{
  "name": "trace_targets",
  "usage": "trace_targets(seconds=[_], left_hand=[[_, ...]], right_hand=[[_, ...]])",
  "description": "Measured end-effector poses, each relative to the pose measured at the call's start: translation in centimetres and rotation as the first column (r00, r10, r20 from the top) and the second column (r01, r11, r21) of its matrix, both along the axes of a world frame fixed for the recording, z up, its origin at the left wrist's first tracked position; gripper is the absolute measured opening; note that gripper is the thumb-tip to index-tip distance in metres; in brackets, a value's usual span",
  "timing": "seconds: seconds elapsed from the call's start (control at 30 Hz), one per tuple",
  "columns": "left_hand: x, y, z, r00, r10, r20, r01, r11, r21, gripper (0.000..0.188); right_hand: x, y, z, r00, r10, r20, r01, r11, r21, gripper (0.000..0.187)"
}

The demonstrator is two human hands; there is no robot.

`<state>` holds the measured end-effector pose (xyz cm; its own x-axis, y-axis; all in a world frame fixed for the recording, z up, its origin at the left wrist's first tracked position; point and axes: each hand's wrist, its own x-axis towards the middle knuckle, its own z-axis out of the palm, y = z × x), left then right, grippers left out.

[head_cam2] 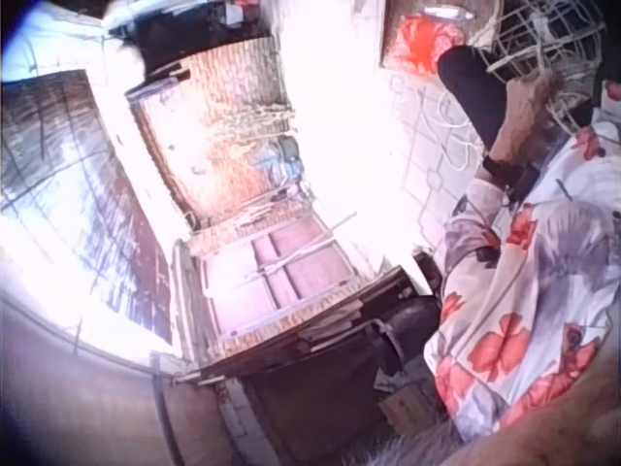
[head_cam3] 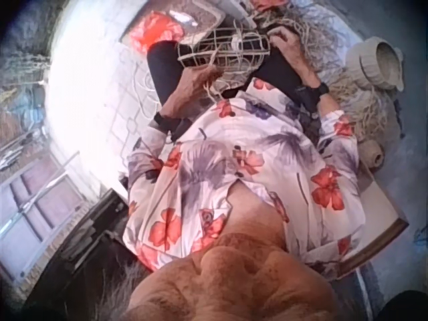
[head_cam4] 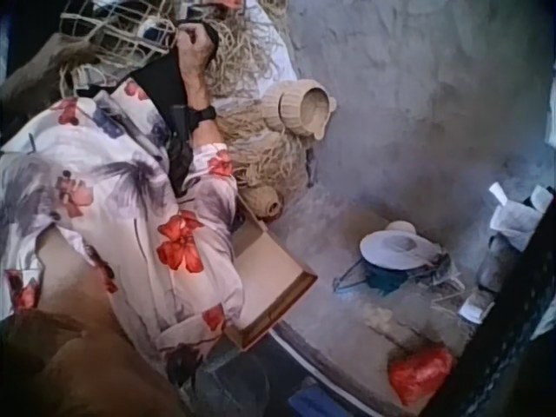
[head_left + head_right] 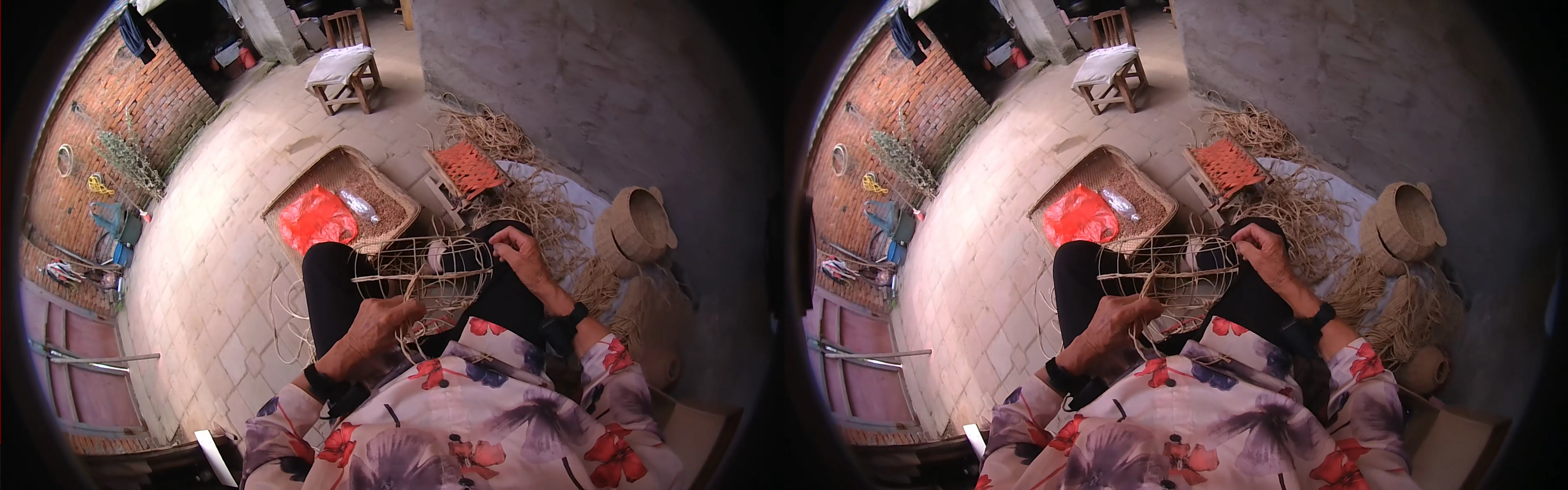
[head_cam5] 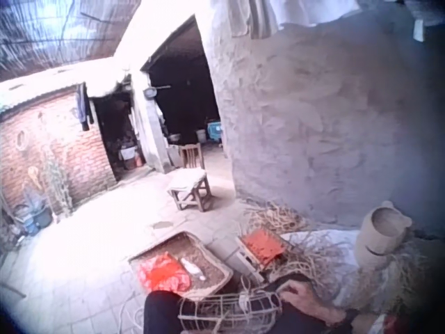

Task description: Weaving plant fibers into a wooden frame to construct a basket.

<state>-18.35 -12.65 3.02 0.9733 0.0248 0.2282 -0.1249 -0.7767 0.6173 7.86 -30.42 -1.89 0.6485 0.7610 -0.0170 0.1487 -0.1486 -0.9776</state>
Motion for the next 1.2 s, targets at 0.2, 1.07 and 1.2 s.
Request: trace_targets(seconds=[0.2, 1.07, 1.2], left_hand=[[-0.2, -0.7, 1.3, 0.998, 0.035, -0.045, -0.052, 0.888, -0.457, 0.016], [3.5, 3.6, 2.7, 0.914, 0.051, -0.403, 0.116, 0.917, 0.381, 0.023], [4.5, 7.2, 3.1, 0.99, 0.136, 0.04, -0.126, 0.973, -0.192, 0.023]], right_hand=[[0.2, 0.0, -0.2, 1.0, -0.005, 0.005, 0.004, 0.996, 0.084, 0.015], [-0.8, -0.3, 0.1, 0.954, -0.019, 0.3, 0.015, 1.0, 0.015, 0.009], [-0.8, -0.1, -0.2, 0.949, -0.028, 0.315, 0.016, 0.999, 0.041, 0.009]])
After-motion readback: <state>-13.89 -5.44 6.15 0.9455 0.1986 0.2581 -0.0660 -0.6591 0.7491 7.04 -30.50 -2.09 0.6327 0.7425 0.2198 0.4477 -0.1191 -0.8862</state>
